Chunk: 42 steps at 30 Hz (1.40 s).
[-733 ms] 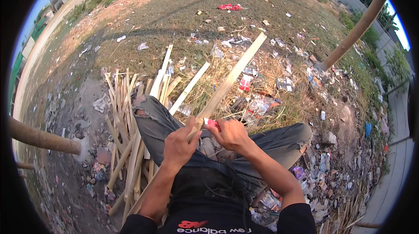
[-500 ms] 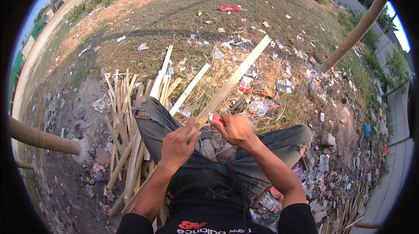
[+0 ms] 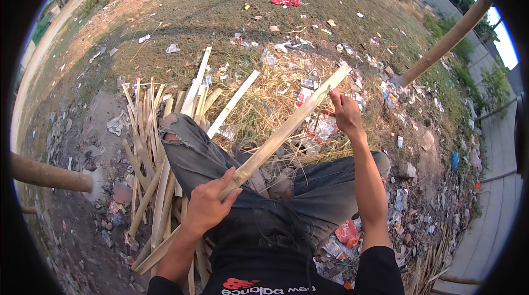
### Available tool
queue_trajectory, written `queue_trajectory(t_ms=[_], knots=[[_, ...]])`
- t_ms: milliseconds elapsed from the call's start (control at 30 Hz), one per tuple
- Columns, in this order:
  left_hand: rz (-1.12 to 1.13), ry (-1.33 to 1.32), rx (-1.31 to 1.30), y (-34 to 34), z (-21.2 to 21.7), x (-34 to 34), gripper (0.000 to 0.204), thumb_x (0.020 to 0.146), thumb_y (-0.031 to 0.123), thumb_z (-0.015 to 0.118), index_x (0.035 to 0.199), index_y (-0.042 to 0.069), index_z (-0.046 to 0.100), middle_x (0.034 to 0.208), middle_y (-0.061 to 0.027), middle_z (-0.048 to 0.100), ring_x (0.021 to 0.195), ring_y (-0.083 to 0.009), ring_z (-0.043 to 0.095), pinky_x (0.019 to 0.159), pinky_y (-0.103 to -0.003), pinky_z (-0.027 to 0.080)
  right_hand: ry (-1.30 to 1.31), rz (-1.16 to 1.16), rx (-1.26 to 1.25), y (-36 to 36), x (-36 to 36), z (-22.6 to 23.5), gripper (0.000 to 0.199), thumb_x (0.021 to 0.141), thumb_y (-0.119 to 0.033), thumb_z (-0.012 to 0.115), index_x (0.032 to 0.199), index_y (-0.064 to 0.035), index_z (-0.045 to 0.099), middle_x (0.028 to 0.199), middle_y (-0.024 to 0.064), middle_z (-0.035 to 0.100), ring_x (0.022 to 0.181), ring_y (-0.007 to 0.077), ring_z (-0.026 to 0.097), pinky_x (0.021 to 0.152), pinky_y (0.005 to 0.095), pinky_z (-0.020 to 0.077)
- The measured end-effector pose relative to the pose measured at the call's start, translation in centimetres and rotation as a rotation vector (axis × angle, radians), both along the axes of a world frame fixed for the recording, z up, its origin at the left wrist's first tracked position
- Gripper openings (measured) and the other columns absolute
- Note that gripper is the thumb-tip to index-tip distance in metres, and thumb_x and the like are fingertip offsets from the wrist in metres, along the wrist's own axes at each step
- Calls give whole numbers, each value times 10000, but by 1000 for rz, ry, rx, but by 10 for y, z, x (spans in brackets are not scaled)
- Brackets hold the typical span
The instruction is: The person sits on the ground and uses a red utility knife to shave and sharpen a long, thin wooden stick. They hold the stick against their leg and repeatedly scrape the blade along its length to create a pointed tip.
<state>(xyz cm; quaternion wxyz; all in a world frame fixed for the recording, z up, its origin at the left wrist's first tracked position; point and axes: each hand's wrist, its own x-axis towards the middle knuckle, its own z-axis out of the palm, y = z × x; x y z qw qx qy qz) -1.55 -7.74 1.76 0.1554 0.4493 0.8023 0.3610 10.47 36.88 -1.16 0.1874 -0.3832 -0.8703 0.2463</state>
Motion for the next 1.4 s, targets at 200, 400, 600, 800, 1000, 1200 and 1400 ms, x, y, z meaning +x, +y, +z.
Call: queue_trajectory(t_ms=[200,400,600,800,1000,1200,1400], knots=[[-66,-175,-74,-61,4,-30,558,882,207,836,1388,25,684,1012,-244,778,909,-377,782,827,-397,594,70,-501,-44,148,108,-8,854,1065,-678,400,765,90,623,715,229,631,712,355,585,748,542,446],[67,-288,-12,-14,-19,-17,560,915,203,825,1411,1,660,1053,-232,771,960,-228,750,870,-339,571,-387,-226,47,129,110,-4,730,1050,-612,494,920,77,696,873,263,722,863,381,712,788,508,518],[75,-199,-26,22,-24,-9,470,1018,217,717,1415,-12,611,891,-166,726,806,-194,704,771,-345,548,-757,-40,33,31,63,28,533,965,-467,657,1130,30,755,1148,294,746,1110,474,710,986,544,548],[24,-387,-104,45,-14,-5,389,1095,265,602,1364,-16,594,760,-127,631,692,-211,645,674,-353,496,-617,53,140,-18,63,35,433,978,-447,684,1125,-41,714,1036,235,764,1024,448,723,892,551,559],[-26,-412,-64,52,-11,-1,381,1115,282,563,1350,-17,595,753,-146,601,687,-202,578,685,-371,481,-68,315,29,-114,33,44,396,1067,-428,606,1030,-40,674,754,216,708,739,457,701,666,555,524],[-63,-437,-61,65,-8,6,396,1124,307,540,1361,-9,575,816,-236,660,810,-390,659,724,-443,505,-42,487,-123,-185,22,26,439,1076,-412,601,906,-13,664,616,215,632,603,453,661,584,537,513],[-80,-396,-125,56,-17,6,360,1129,330,521,1236,-10,572,821,-284,663,840,-511,658,707,-509,487,-172,505,22,-182,18,17,499,1073,-495,568,948,-25,679,645,229,674,620,454,692,573,547,554]])
